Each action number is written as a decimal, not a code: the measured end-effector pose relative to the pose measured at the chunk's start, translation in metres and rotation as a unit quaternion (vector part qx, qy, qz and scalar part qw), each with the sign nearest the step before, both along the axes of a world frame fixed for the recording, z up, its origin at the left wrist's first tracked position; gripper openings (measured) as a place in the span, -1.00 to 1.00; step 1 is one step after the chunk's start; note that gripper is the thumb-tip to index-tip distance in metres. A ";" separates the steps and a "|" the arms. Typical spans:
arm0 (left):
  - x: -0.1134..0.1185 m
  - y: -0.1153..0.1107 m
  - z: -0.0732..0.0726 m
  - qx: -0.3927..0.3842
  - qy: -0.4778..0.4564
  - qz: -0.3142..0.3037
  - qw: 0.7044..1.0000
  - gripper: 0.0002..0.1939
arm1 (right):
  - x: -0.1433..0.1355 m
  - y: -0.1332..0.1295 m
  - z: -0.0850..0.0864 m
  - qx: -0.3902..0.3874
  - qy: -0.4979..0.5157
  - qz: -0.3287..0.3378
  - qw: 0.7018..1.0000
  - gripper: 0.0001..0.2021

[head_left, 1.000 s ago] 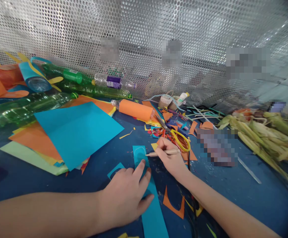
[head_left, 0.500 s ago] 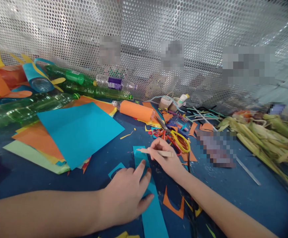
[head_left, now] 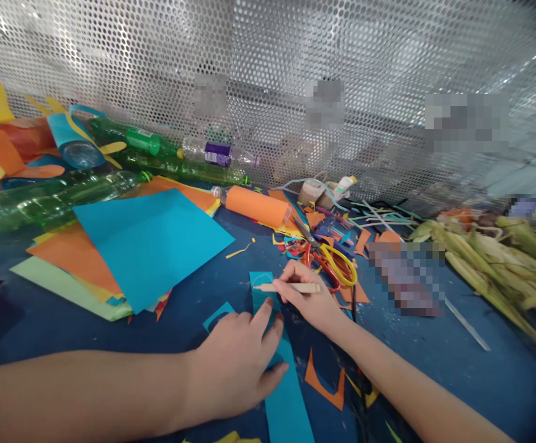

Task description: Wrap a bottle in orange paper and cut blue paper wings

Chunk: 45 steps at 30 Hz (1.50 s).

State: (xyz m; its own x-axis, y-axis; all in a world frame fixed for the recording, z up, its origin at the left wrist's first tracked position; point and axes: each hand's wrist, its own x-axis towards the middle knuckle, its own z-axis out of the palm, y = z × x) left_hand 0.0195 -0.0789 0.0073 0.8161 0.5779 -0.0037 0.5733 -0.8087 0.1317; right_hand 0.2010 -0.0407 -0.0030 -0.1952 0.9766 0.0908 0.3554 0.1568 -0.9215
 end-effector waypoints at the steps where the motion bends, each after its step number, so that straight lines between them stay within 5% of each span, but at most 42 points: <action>1: 0.000 0.000 0.000 0.000 0.001 -0.001 1.000 -0.44 | 0.000 0.000 0.000 0.000 -0.001 0.001 1.000 -0.79; 45: 0.000 0.000 0.000 0.008 0.005 0.007 1.000 -0.45 | -0.004 0.001 -0.004 0.035 -0.027 -0.026 0.999 -0.78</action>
